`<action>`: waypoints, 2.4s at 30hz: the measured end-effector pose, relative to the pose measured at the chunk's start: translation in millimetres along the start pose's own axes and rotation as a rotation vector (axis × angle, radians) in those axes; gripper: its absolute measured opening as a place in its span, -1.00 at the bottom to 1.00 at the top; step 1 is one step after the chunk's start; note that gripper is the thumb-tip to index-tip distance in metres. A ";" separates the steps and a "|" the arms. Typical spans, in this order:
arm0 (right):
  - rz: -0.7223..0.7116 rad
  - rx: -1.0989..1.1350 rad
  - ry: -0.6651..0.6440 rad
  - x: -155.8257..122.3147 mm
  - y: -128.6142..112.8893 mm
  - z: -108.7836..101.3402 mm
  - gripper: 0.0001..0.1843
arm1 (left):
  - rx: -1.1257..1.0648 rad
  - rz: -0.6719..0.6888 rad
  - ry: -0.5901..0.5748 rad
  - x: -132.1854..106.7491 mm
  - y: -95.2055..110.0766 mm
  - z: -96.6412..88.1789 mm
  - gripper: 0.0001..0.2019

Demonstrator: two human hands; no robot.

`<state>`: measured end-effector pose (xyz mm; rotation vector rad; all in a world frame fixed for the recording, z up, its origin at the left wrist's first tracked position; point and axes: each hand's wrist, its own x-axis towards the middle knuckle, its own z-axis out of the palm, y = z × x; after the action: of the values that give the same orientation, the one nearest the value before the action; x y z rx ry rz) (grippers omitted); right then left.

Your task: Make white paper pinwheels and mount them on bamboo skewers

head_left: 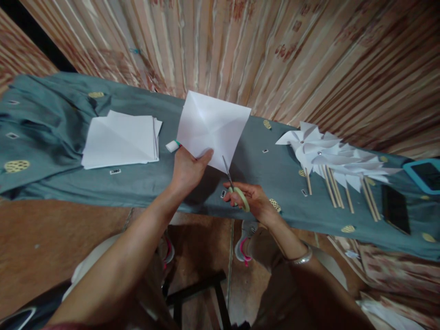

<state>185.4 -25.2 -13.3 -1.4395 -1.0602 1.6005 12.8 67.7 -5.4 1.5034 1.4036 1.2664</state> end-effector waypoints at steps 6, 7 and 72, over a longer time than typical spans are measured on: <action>-0.006 0.016 -0.005 -0.3 0.1 0.1 -0.47 | -0.031 0.025 -0.004 0.0 0.5 0.2 -0.77; -0.007 0.016 -0.005 -0.3 0.1 0.0 -0.46 | -0.033 0.025 -0.003 0.1 0.6 0.2 -0.76; -0.009 0.146 0.023 4.6 5.1 6.0 -0.47 | -0.260 -0.112 -0.087 -2.9 0.8 6.9 -0.86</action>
<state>179.0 -23.7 -19.6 -1.3510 -0.9156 1.6166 19.9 65.6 -7.1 1.2711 1.1990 1.2458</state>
